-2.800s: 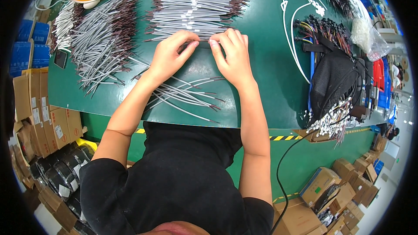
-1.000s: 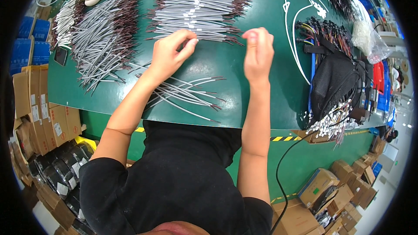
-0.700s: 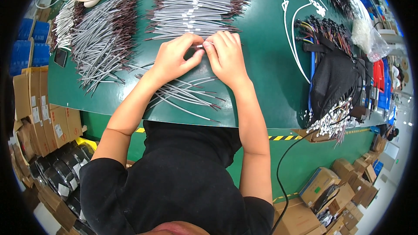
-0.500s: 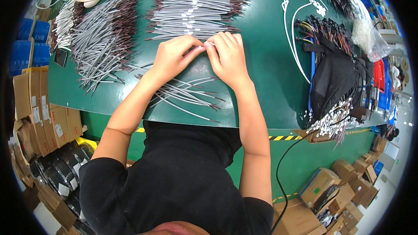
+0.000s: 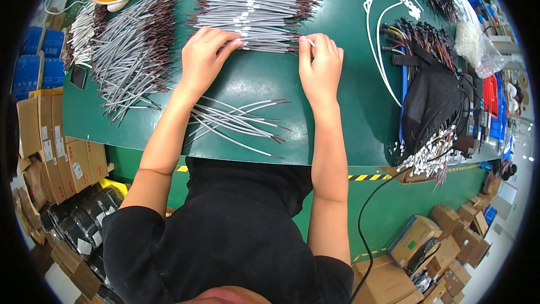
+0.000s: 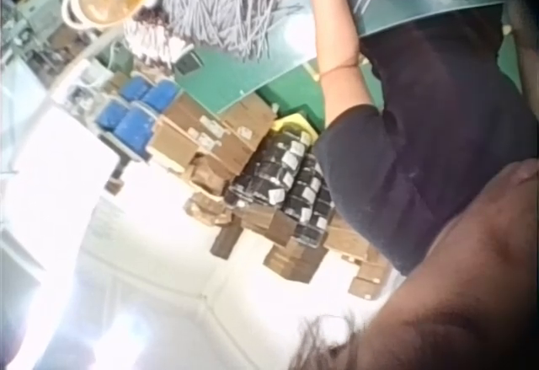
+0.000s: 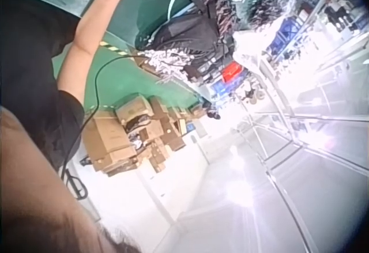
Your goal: Sorting and bundling electrical wires at a fabrication workbench.
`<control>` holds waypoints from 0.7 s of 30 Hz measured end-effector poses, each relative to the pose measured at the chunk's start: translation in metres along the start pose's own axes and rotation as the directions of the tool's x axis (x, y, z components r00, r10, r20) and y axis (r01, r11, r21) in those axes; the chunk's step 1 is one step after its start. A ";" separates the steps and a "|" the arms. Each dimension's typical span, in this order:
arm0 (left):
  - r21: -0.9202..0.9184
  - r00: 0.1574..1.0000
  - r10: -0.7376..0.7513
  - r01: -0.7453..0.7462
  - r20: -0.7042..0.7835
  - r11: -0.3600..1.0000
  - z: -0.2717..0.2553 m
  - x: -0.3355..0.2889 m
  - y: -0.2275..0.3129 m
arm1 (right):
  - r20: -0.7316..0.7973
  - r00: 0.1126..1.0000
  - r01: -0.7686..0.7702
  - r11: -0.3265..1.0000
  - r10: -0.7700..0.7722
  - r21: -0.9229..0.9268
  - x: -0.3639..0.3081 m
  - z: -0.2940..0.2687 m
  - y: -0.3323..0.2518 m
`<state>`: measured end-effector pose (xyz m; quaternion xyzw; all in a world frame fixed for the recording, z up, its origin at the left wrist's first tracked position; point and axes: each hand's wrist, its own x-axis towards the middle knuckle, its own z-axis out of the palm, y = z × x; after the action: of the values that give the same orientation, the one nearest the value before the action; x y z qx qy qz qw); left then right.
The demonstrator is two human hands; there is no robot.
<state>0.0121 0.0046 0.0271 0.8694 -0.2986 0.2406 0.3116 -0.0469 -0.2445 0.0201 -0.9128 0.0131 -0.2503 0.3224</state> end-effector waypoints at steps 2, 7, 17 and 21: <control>0.096 0.995 0.062 -0.055 -0.073 0.994 0.001 0.002 -0.001 | 0.030 0.999 -0.027 0.997 0.029 -0.075 -0.002 0.005 0.000; -0.305 0.923 0.124 -0.007 0.365 0.952 -0.005 -0.004 0.009 | 0.025 0.993 -0.110 0.989 0.113 -0.103 -0.005 0.010 -0.003; -0.583 0.624 0.418 0.077 0.661 0.809 -0.002 -0.020 0.024 | 0.040 0.986 -0.165 0.984 0.162 0.072 -0.003 0.006 -0.004; -0.548 0.802 0.147 0.249 0.579 0.799 -0.007 -0.012 0.030 | 0.129 0.985 -0.145 0.962 0.117 0.232 -0.004 0.004 -0.010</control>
<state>-0.0178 -0.0048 0.0361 0.7636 -0.4161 -0.1603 0.4670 -0.0497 -0.2338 0.0222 -0.8770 0.0248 -0.1756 0.4465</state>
